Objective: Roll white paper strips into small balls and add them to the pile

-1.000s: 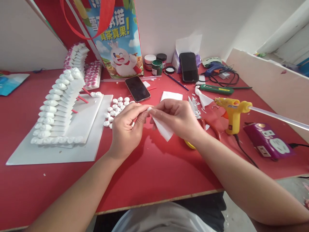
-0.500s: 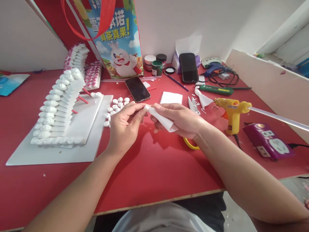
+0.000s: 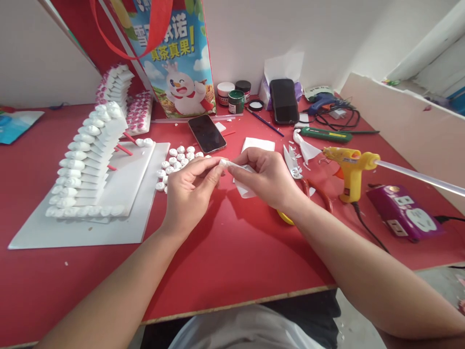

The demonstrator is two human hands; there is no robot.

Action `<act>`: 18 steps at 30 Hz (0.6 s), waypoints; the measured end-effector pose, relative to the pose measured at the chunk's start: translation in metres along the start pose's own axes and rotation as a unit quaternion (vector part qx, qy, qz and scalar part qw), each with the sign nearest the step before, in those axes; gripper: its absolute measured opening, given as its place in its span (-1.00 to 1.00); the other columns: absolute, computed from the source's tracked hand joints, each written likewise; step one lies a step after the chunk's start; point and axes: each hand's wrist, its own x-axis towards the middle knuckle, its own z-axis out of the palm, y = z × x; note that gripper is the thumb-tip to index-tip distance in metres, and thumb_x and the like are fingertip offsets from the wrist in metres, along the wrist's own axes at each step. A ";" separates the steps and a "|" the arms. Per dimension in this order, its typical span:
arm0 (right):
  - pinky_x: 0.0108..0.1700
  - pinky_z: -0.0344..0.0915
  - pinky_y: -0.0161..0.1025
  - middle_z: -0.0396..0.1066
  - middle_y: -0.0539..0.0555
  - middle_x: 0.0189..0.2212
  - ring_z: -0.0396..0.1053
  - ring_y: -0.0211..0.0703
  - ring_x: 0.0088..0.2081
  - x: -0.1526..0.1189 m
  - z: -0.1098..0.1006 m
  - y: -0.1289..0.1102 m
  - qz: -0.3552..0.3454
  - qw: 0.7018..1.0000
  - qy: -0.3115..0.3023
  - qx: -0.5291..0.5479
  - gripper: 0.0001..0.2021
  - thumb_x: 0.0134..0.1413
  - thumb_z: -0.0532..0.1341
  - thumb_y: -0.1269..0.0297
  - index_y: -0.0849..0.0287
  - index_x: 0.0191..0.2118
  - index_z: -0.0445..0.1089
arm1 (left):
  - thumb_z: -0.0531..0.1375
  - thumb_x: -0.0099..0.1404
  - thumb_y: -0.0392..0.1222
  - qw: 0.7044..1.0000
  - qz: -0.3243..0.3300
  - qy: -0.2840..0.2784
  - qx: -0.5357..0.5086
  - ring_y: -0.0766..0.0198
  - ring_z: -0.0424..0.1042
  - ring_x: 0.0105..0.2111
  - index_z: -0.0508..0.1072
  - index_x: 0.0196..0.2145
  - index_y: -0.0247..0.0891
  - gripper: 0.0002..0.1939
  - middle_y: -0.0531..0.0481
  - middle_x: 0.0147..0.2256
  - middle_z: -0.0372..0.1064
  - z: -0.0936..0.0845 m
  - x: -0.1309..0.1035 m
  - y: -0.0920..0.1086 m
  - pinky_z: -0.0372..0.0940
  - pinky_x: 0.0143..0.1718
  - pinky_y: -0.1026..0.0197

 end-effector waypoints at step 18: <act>-0.45 0.15 -0.35 0.39 -0.06 -0.55 0.17 -0.37 -0.54 -0.011 -0.003 -0.009 -0.140 0.986 0.029 -0.082 -0.81 0.22 0.27 0.33 0.23 -0.42 0.45 | 0.32 0.36 -0.20 0.995 0.096 -0.007 -0.008 0.32 0.50 -0.36 0.68 -0.11 -0.07 -0.82 0.03 -0.29 0.54 0.002 -0.001 0.004 0.44 -0.23 0.21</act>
